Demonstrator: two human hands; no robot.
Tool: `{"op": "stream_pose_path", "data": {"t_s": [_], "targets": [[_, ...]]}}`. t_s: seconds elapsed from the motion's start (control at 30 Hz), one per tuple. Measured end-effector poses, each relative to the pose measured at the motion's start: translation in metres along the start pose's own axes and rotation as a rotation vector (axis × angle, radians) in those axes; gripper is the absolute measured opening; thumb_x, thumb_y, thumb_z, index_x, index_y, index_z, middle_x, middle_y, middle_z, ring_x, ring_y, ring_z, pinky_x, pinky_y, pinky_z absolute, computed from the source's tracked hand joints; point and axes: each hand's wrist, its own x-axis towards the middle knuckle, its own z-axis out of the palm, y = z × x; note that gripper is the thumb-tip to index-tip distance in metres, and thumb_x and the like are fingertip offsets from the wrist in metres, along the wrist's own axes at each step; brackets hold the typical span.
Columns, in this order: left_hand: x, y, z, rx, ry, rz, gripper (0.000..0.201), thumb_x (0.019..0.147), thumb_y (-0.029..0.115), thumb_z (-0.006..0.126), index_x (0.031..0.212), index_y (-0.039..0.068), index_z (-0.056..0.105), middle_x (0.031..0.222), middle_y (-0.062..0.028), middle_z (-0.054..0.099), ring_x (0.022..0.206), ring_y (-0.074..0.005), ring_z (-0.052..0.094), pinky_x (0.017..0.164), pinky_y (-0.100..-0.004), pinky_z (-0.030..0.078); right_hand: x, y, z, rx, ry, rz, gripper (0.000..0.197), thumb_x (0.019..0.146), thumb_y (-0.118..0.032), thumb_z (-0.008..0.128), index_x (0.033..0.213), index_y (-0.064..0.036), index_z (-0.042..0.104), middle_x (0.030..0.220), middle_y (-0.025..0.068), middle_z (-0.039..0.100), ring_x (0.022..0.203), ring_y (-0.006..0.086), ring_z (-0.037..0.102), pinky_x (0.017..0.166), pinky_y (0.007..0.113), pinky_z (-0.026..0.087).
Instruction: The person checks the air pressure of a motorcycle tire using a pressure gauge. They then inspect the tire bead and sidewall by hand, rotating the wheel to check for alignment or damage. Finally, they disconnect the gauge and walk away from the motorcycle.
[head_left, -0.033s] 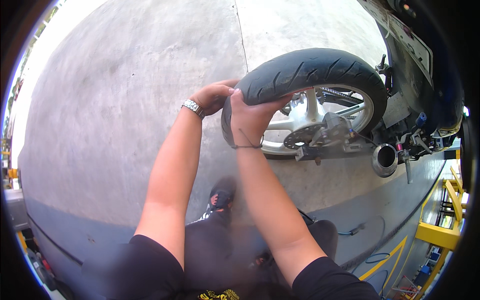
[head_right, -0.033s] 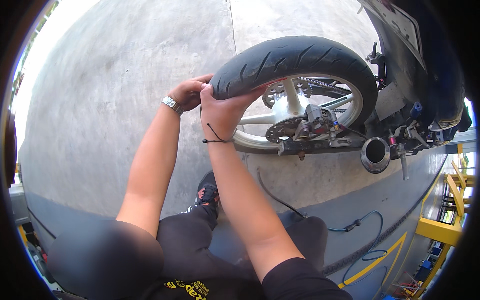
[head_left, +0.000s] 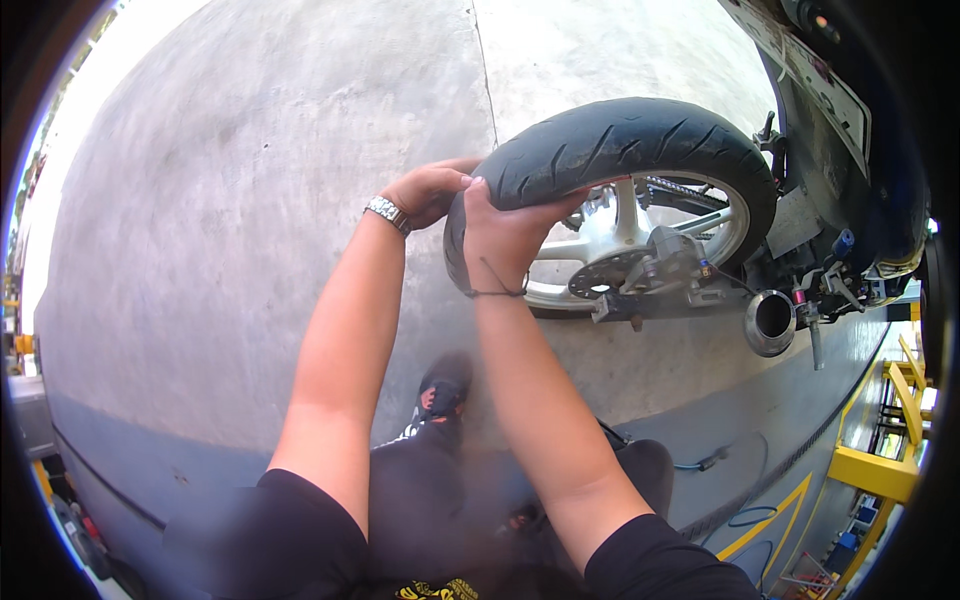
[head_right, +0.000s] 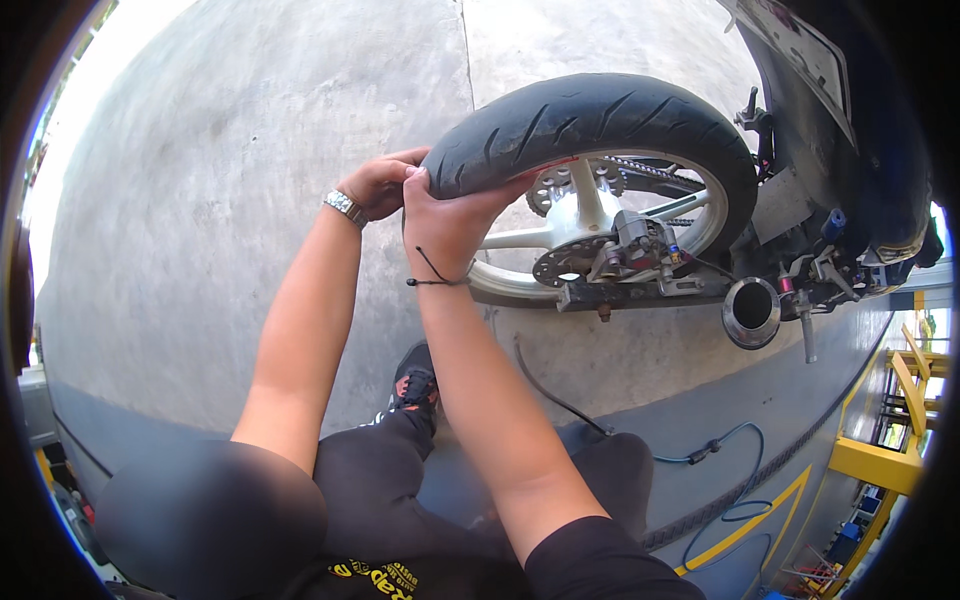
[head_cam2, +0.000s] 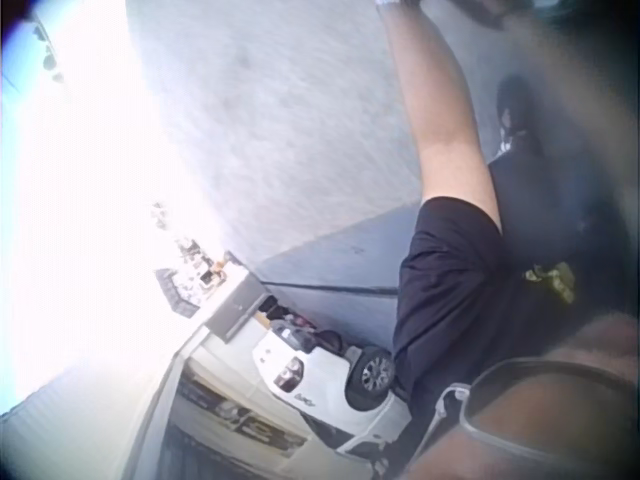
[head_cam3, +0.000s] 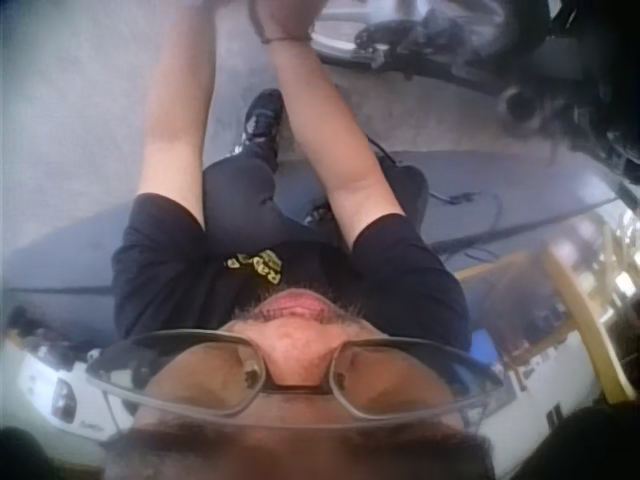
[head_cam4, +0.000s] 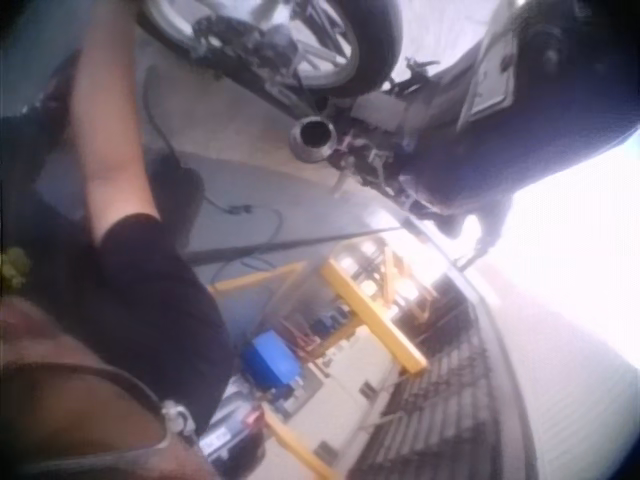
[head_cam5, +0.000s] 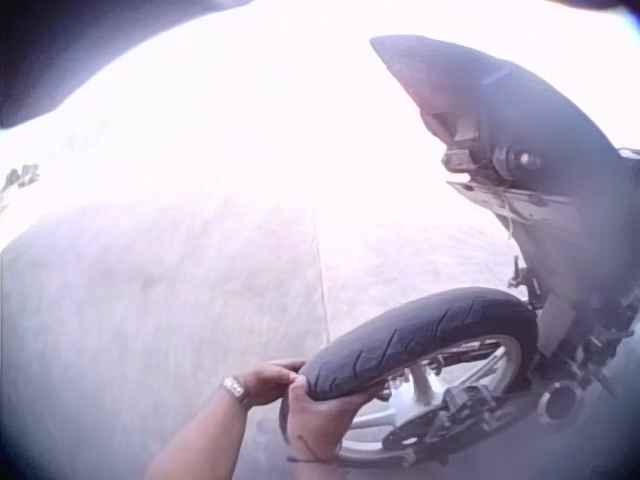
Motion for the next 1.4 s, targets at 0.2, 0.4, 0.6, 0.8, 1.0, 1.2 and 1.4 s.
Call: {"op": "stream_pose_path", "data": {"t_s": [0.2,0.4,0.6,0.8,1.0,1.2,1.4], "targets": [[-0.004,0.004,-0.002,0.025,0.077,-0.02,0.067,0.085,0.022,0.059,0.142,-0.008,0.041,0.133,-0.0208,0.056,0.121,-0.025,0.056,0.105,-0.0386,0.041,-0.002,0.004,0.009,0.029,0.027,0.024,0.116,0.07,-0.011,0.071,0.149,0.0079,-0.012,0.152,0.0331,0.016,0.144,0.0434,0.024,0.118,0.047,0.025],[-0.003,0.0,-0.005,0.01,0.082,-0.023,0.063,0.083,0.027,0.063,0.136,-0.006,0.051,0.133,-0.0187,0.058,0.125,-0.0258,0.052,0.107,-0.0385,0.038,-0.001,0.005,0.012,0.002,0.048,0.006,0.117,0.071,-0.012,0.073,0.15,0.0062,-0.013,0.152,0.031,0.019,0.143,0.0382,0.027,0.117,0.042,0.026],[-0.002,-0.005,-0.01,-0.004,0.068,0.012,0.068,0.085,0.026,0.059,0.142,-0.006,0.041,0.134,-0.022,0.055,0.122,-0.0262,0.056,0.103,-0.0391,0.044,0.0,0.004,0.011,0.019,0.051,-0.06,0.115,0.07,-0.012,0.073,0.15,0.0063,-0.008,0.15,0.0308,0.022,0.142,0.0398,0.028,0.117,0.044,0.026],[-0.002,-0.008,-0.008,0.012,0.121,-0.013,0.068,0.085,0.026,0.058,0.142,-0.006,0.041,0.135,-0.0218,0.055,0.122,-0.0265,0.055,0.104,-0.0384,0.044,-0.001,0.003,0.009,-0.027,0.036,-0.036,0.117,0.07,-0.013,0.074,0.15,0.0067,-0.011,0.15,0.032,0.022,0.142,0.0409,0.029,0.116,0.044,0.027],[-0.001,-0.005,-0.004,0.054,0.134,0.008,0.066,0.087,0.025,0.057,0.142,-0.007,0.042,0.135,-0.0199,0.056,0.123,-0.0251,0.054,0.106,-0.0373,0.041,0.0,0.007,0.011,-0.058,0.052,-0.053,0.12,0.072,-0.015,0.074,0.149,0.0072,-0.015,0.149,0.0333,0.024,0.141,0.0418,0.032,0.117,0.043,0.027],[-0.005,0.002,-0.006,0.235,0.137,0.039,0.074,0.083,0.033,0.062,0.143,-0.006,0.043,0.136,-0.0186,0.055,0.126,-0.0262,0.052,0.109,-0.0394,0.037,0.005,-0.012,-0.036,-0.07,-0.306,0.012,0.114,0.077,-0.028,0.08,0.149,0.0101,0.0,0.145,0.0324,0.031,0.134,0.0377,0.041,0.106,0.043,0.041],[0.001,0.023,0.06,1.112,0.717,0.422,0.088,0.067,0.06,0.082,0.127,0.0,0.06,0.119,-0.0203,0.065,0.1,-0.0287,0.068,0.084,-0.0397,0.056,0.099,-0.052,-0.14,-0.257,-0.216,-0.698,0.027,0.088,-0.02,0.075,0.104,0.0,0.068,0.085,0.0057,0.067,0.077,0.0138,0.063,0.07,0.026,0.05]]}}
